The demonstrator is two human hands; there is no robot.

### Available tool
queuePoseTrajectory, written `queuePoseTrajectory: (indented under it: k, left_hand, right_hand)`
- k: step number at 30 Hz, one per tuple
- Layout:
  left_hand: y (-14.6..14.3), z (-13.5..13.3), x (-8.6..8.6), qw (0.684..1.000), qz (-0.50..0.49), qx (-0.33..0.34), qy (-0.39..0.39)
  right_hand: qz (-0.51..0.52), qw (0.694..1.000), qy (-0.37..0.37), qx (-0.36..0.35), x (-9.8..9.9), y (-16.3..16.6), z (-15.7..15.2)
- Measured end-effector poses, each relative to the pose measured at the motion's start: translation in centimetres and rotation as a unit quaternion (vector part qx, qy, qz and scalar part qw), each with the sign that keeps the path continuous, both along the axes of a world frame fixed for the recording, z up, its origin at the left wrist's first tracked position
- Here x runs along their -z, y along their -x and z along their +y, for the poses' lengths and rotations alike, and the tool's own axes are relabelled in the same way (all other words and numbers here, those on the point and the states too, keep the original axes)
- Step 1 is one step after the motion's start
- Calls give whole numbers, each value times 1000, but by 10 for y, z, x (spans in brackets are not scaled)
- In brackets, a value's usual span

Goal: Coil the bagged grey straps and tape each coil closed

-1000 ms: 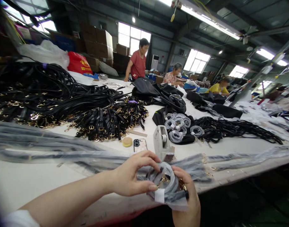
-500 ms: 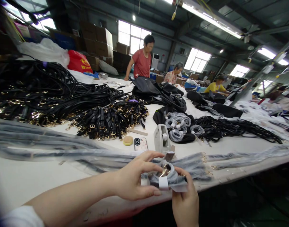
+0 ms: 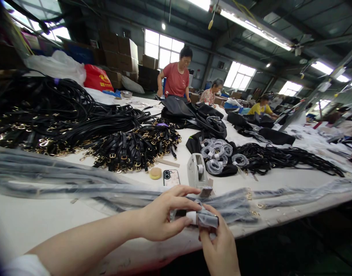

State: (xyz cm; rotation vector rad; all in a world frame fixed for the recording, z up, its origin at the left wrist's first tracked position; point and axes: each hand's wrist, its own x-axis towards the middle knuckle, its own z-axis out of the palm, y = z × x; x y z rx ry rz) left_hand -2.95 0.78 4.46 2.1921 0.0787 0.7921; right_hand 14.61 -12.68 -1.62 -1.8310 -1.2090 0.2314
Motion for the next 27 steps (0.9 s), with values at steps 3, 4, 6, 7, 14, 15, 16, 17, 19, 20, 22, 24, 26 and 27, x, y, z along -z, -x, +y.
queuePoseTrajectory:
  k: [3,4,6,7,14,15,16,17,19,20,22,24,26,27]
  left_hand:
    - [0,2,0,999,-10,-17,26]
    - [0,2,0,998,-26,-37,38]
    - [-1,4,1,992,-70,-83,69]
    - [-2,5,1,987,-88,-100,88]
    - [-5,12,5,975,-104,-147,130]
    - [-5,13,4,976,-108,-150,116]
    - [-4,13,3,977,-110,-153,100]
    - [-2,13,2,978,-109,-156,82]
    - [0,14,0,982,-88,-161,46]
    - [1,15,-1,984,-65,-162,27]
    - [3,18,-3,988,10,-152,-17]
    - [3,21,-1,981,126,-125,-81]
    - [2,23,6,951,251,-95,-156]
    - [2,23,11,929,304,-86,-192]
  right_hand:
    - [7,997,60,-55,0,2,2]
    - [29,992,98,-72,1,1,3]
    - [85,973,185,-106,4,-4,9]
    - [111,961,222,-120,3,-10,14]
    - [271,962,-11,26,-49,-85,64]
    - [258,964,-44,39,-56,-90,69]
    - [237,969,-62,40,-61,-92,72]
    - [220,972,-72,33,-63,-91,73]
    - [196,978,-61,-15,-57,-80,71]
    - [191,980,-45,-43,-51,-73,68]
    - [185,980,-17,-74,-33,-56,59]
    - [182,981,-8,-67,-16,-43,47]
    - [183,982,-11,-41,-5,-35,34]
    - [184,982,-6,-32,-1,-33,28]
